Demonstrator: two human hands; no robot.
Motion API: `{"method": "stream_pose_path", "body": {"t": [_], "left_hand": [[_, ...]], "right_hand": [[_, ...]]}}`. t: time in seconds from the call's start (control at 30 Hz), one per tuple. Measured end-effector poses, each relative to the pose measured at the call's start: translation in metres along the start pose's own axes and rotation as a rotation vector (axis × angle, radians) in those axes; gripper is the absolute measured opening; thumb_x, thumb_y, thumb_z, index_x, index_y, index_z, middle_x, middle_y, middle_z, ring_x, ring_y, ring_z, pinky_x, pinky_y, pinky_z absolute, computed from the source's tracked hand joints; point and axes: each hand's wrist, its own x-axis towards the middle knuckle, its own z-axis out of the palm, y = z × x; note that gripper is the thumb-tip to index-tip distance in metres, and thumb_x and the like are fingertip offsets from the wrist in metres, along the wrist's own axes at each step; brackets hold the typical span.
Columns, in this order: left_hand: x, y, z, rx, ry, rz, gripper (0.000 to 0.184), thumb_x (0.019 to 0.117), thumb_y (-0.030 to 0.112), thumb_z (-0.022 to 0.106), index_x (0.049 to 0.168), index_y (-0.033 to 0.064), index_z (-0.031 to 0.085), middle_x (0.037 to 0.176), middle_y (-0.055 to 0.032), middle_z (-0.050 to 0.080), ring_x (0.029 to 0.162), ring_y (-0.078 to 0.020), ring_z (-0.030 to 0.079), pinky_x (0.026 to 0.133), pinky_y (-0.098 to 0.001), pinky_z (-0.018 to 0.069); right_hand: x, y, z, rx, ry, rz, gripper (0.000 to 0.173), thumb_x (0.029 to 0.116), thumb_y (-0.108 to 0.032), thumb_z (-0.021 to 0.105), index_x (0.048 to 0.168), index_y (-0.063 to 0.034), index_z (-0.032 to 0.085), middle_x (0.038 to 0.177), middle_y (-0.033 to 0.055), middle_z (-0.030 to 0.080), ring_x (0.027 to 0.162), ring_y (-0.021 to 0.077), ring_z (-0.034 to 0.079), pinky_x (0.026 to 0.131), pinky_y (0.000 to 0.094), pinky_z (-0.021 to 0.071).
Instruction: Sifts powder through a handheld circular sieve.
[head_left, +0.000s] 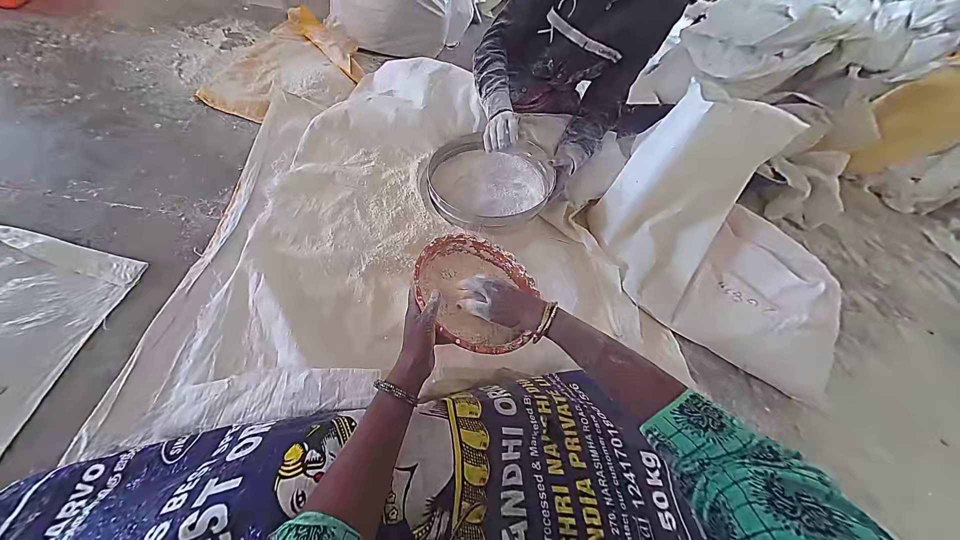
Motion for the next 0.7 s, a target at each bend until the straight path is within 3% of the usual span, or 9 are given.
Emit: {"method": "stream_pose_path", "body": {"t": [0.07,0.17,0.23,0.33,0.4,0.43,0.57,0.63,0.7], "left_hand": [[-0.003,0.0,0.001,0.019,-0.006,-0.004,0.06,0.1092,0.022,0.043,0.162,0.0166,0.014,0.143,-0.0233,0.047,0.108,-0.0279,0.063,0.078,-0.0426,0.0575],[-0.004,0.005,-0.003,0.007,0.009,0.008,0.06,0.1094,0.021,0.042,0.162,0.0159,0.014,0.147,-0.0236,0.044,0.111,-0.028,0.062,0.08,-0.0425,0.0568],[-0.003,0.01,-0.004,0.021,-0.008,0.024,0.062,0.1094,0.022,0.04,0.163,0.0157,0.011,0.153,-0.0235,0.037,0.119,-0.0291,0.058,0.087,-0.0447,0.0553],[-0.007,0.01,-0.001,0.076,-0.062,0.033,0.061,0.1091,0.018,0.039,0.163,0.0137,0.01,0.149,-0.0235,0.041,0.113,-0.0264,0.06,0.082,-0.0409,0.0562],[-0.008,0.007,0.001,0.062,-0.065,0.034,0.06,0.1087,0.017,0.041,0.162,0.0141,0.013,0.142,-0.0225,0.048,0.106,-0.025,0.064,0.077,-0.0395,0.0575],[-0.009,0.007,0.001,0.054,-0.061,0.04,0.06,0.109,0.017,0.041,0.162,0.014,0.014,0.144,-0.022,0.047,0.108,-0.024,0.063,0.079,-0.0391,0.0574],[-0.01,0.012,-0.001,0.034,-0.026,0.079,0.061,0.1084,0.016,0.043,0.162,0.0121,0.013,0.152,-0.0215,0.039,0.118,-0.0225,0.058,0.088,-0.0378,0.0542],[-0.007,0.012,0.002,0.042,-0.038,0.087,0.063,0.1082,0.017,0.044,0.162,0.0111,0.013,0.156,-0.0217,0.034,0.125,-0.0242,0.054,0.093,-0.0403,0.0525],[-0.007,0.009,0.005,0.059,-0.07,0.073,0.063,0.1083,0.017,0.044,0.162,0.0108,0.013,0.157,-0.0215,0.033,0.127,-0.0246,0.053,0.095,-0.0406,0.052]], "right_hand": [[-0.008,-0.008,-0.003,0.089,0.048,-0.09,0.049,0.1057,-0.024,0.054,0.149,-0.0015,0.049,0.151,0.0222,0.051,0.142,0.0315,0.047,0.12,0.0449,0.0329],[-0.025,-0.007,-0.013,0.024,-0.083,-0.141,0.057,0.1011,-0.024,0.064,0.153,-0.0071,0.047,0.156,0.0176,0.048,0.146,0.0317,0.044,0.121,0.05,0.031],[-0.029,-0.009,0.003,-0.027,-0.126,-0.181,0.048,0.1009,-0.012,0.06,0.147,0.0012,0.052,0.151,0.0251,0.051,0.142,0.0388,0.047,0.119,0.0529,0.033],[-0.021,-0.028,0.027,-0.163,-0.054,-0.124,0.033,0.1035,-0.001,0.046,0.13,0.0137,0.059,0.137,0.0334,0.056,0.134,0.0445,0.051,0.116,0.0501,0.036],[-0.006,-0.023,0.031,-0.147,0.089,-0.137,0.03,0.1047,-0.002,0.043,0.123,0.0141,0.061,0.127,0.0327,0.061,0.125,0.0438,0.057,0.111,0.0498,0.0423],[0.002,-0.016,0.029,-0.125,0.172,-0.132,0.029,0.1029,-0.002,0.046,0.12,0.0131,0.064,0.123,0.0323,0.063,0.122,0.0443,0.06,0.108,0.0511,0.0443],[0.01,0.001,-0.005,0.003,0.335,0.049,0.032,0.1011,-0.011,0.057,0.125,0.007,0.066,0.129,0.0274,0.065,0.127,0.0396,0.06,0.112,0.0524,0.0419],[0.017,0.016,-0.016,0.122,0.386,0.052,0.034,0.0979,-0.015,0.066,0.126,0.0031,0.066,0.129,0.0242,0.065,0.124,0.0359,0.061,0.11,0.0513,0.0438],[0.026,0.022,-0.016,0.229,0.369,0.002,0.041,0.0985,-0.019,0.068,0.135,-0.0014,0.063,0.14,0.0191,0.061,0.132,0.0302,0.057,0.114,0.0476,0.0411]]}}
